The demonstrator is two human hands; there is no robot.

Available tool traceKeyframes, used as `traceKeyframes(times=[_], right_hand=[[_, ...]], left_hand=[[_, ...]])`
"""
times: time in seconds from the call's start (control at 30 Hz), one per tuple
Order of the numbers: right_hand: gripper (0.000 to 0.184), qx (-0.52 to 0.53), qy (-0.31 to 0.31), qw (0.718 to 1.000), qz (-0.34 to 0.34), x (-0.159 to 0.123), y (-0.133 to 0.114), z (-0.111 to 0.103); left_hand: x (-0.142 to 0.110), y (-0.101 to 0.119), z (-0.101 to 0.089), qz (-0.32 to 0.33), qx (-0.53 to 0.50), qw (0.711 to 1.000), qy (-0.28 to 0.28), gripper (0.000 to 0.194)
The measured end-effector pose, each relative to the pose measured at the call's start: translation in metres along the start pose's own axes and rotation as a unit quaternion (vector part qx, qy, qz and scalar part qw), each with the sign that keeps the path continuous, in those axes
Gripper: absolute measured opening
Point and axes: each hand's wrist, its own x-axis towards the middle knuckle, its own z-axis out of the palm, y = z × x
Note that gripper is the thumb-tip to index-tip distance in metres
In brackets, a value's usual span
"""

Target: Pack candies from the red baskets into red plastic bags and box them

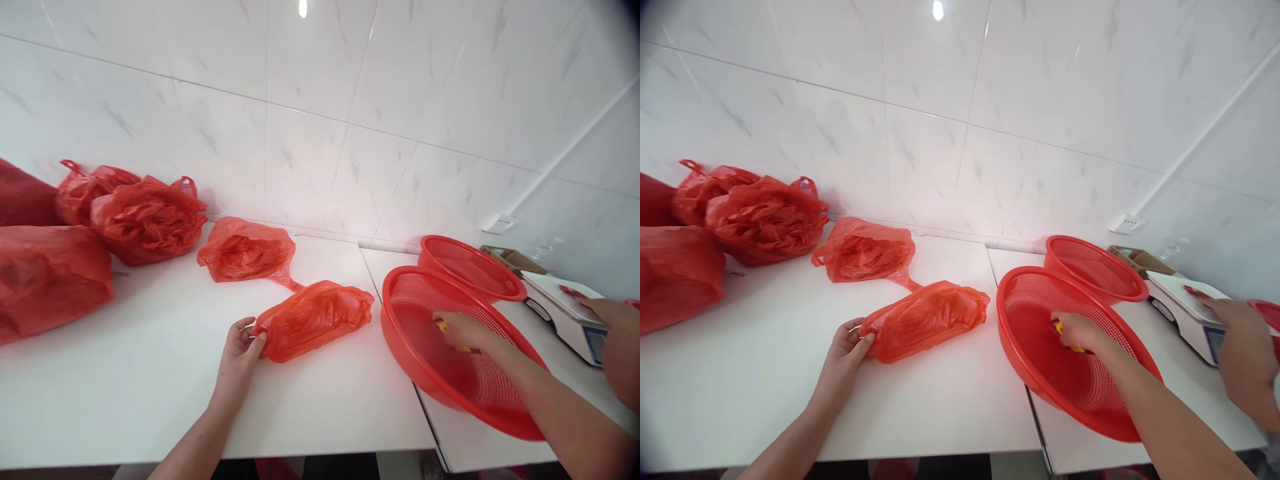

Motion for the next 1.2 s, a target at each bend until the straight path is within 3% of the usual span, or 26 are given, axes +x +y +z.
traceKeyframes(times=[0.07, 0.13, 0.23, 0.3, 0.43, 0.53, 0.6, 0.73, 0.9, 0.97, 1.1, 1.2], right_hand=[[0.034, 0.013, -0.016, 1.0, -0.02, 0.0, -0.015, -0.019], [0.03, 0.014, 0.062, 0.996, -0.06, -0.009, -0.042, -0.041], [0.021, 0.024, 0.183, 0.968, -0.169, -0.041, -0.097, -0.065], [0.014, 0.02, 0.193, 0.942, -0.274, -0.065, -0.138, -0.068], [0.02, -0.03, 0.179, 0.857, -0.483, -0.086, -0.21, -0.041], [0.03, -0.087, 0.175, 0.815, -0.545, -0.07, -0.246, -0.011], [0.034, -0.094, 0.171, 0.818, -0.541, -0.055, -0.259, 0.004], [0.044, -0.017, 0.164, 0.864, -0.476, -0.037, -0.257, 0.02], [0.017, 0.089, 0.194, 0.921, -0.327, -0.04, -0.213, 0.033], [0.02, 0.099, 0.221, 0.928, -0.284, -0.041, -0.19, 0.044], [0.022, 0.102, 0.23, 0.932, -0.259, -0.036, -0.148, 0.068], [0.023, 0.13, 0.244, 0.94, -0.202, -0.032, -0.131, 0.075]], left_hand=[[-0.001, 0.002, 0.0, -0.002, 0.004, 1.0, -0.004, 0.051], [-0.002, 0.003, 0.001, -0.004, 0.007, 1.0, -0.006, 0.049], [-0.004, 0.005, 0.002, -0.005, 0.003, 1.0, -0.007, 0.041], [-0.004, 0.006, 0.003, -0.003, -0.006, 1.0, -0.01, 0.037], [-0.005, 0.006, 0.003, 0.004, -0.017, 1.0, -0.02, 0.034], [-0.005, 0.005, 0.003, 0.008, -0.021, 1.0, -0.019, 0.034], [-0.005, 0.005, 0.003, 0.01, -0.022, 1.0, -0.017, 0.034], [-0.003, 0.003, 0.003, 0.015, -0.004, 1.0, -0.005, 0.033], [-0.001, 0.002, 0.003, 0.016, 0.014, 1.0, -0.006, 0.03], [-0.002, 0.003, 0.003, 0.014, 0.021, 1.0, -0.002, 0.03], [-0.004, 0.005, 0.004, 0.011, 0.031, 0.999, 0.004, 0.029], [-0.003, 0.004, 0.004, 0.012, 0.028, 1.0, 0.003, 0.029]])
